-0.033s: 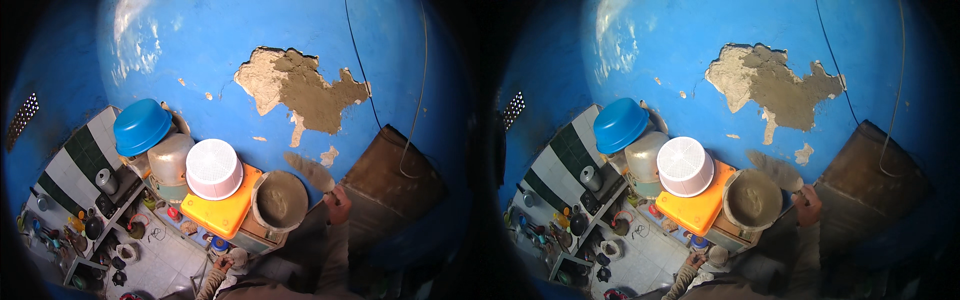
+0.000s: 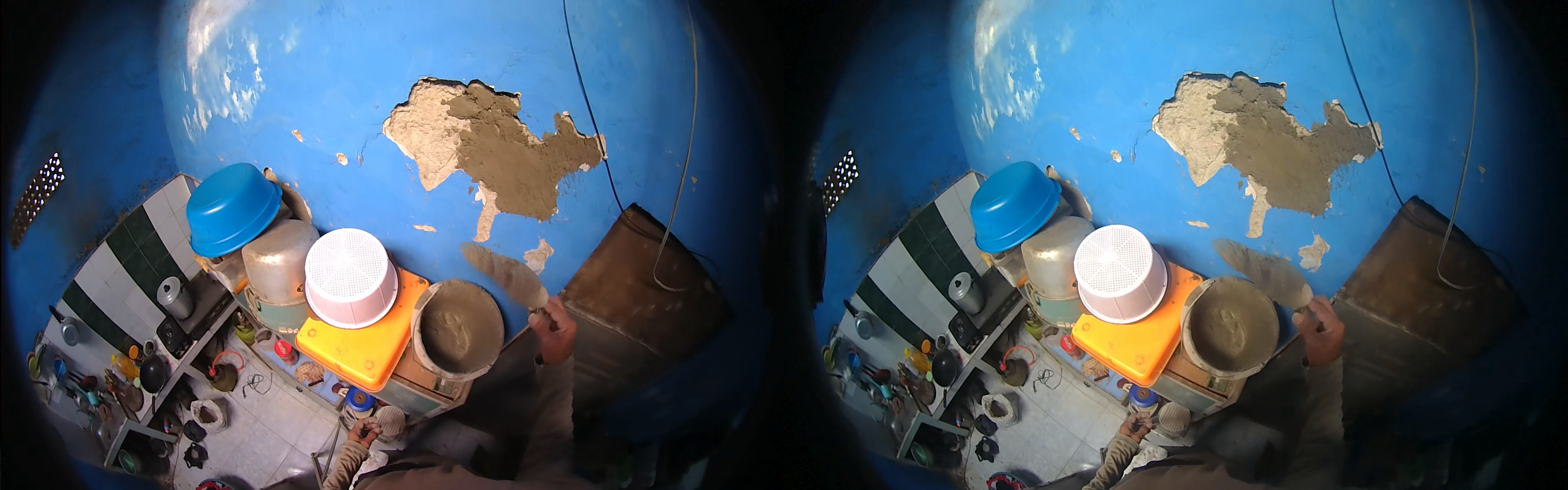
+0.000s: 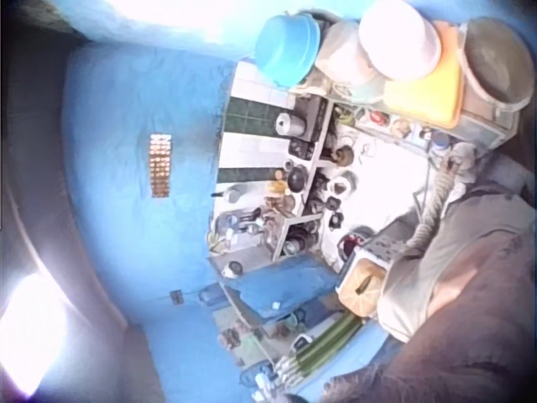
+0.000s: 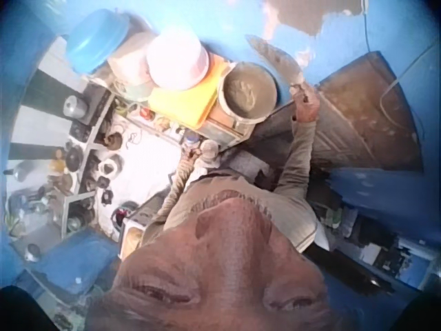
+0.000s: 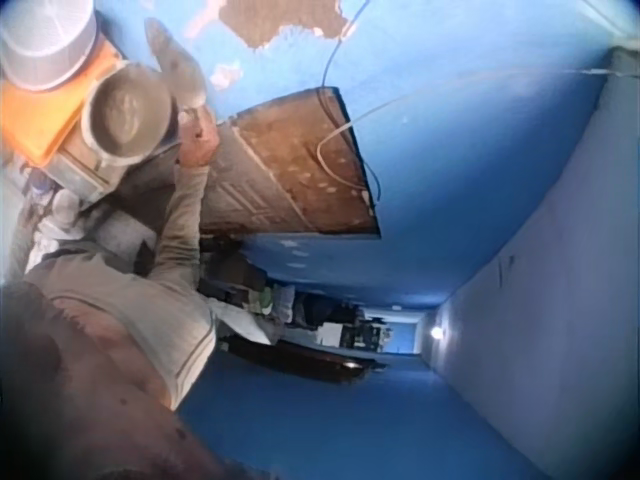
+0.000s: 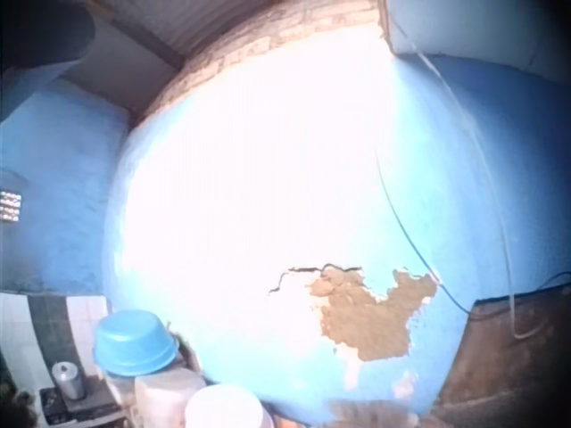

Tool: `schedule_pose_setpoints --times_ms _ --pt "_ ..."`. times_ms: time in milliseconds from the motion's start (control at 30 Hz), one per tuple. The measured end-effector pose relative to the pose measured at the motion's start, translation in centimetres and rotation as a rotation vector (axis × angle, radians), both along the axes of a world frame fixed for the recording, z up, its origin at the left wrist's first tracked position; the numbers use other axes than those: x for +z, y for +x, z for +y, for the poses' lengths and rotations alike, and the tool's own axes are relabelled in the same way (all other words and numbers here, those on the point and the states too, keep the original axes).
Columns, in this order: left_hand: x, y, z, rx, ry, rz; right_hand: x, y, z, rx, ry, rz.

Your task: The person scoops plaster from a bucket and applies it to a damaged section of a blue wall using a trowel. The person repeatedly smooths the plaster over the exposed area to repair the wall surface.

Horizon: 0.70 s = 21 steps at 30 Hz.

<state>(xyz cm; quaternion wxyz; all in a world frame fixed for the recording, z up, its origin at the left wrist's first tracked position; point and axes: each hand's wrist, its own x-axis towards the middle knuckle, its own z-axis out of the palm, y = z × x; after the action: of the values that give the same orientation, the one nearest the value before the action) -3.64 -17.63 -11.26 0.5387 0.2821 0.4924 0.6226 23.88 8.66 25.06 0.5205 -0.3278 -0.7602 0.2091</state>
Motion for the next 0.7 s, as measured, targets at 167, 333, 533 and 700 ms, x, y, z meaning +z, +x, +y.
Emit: schedule_pose_setpoints --times_ms 167,333,533,700 --pt "-6.2 -0.9 -1.6 0.108 -0.054 -0.021 6.5 -3.6 0.7 0.278 -0.22 0.15" --pt "-9.9 -1.7 -4.4 0.219 -0.053 -0.008 11.8 -7.4 2.7 0.497 -0.338 0.082" --pt "-10.8 -1.7 -6.4 0.306 -0.128 0.038 16.0 -10.6 10.3 0.611 -0.506 0.062" --pt "-9.4 -1.4 -8.3 0.33 -0.124 0.252 18.8 -6.4 10.7 0.006 -0.415 0.161"
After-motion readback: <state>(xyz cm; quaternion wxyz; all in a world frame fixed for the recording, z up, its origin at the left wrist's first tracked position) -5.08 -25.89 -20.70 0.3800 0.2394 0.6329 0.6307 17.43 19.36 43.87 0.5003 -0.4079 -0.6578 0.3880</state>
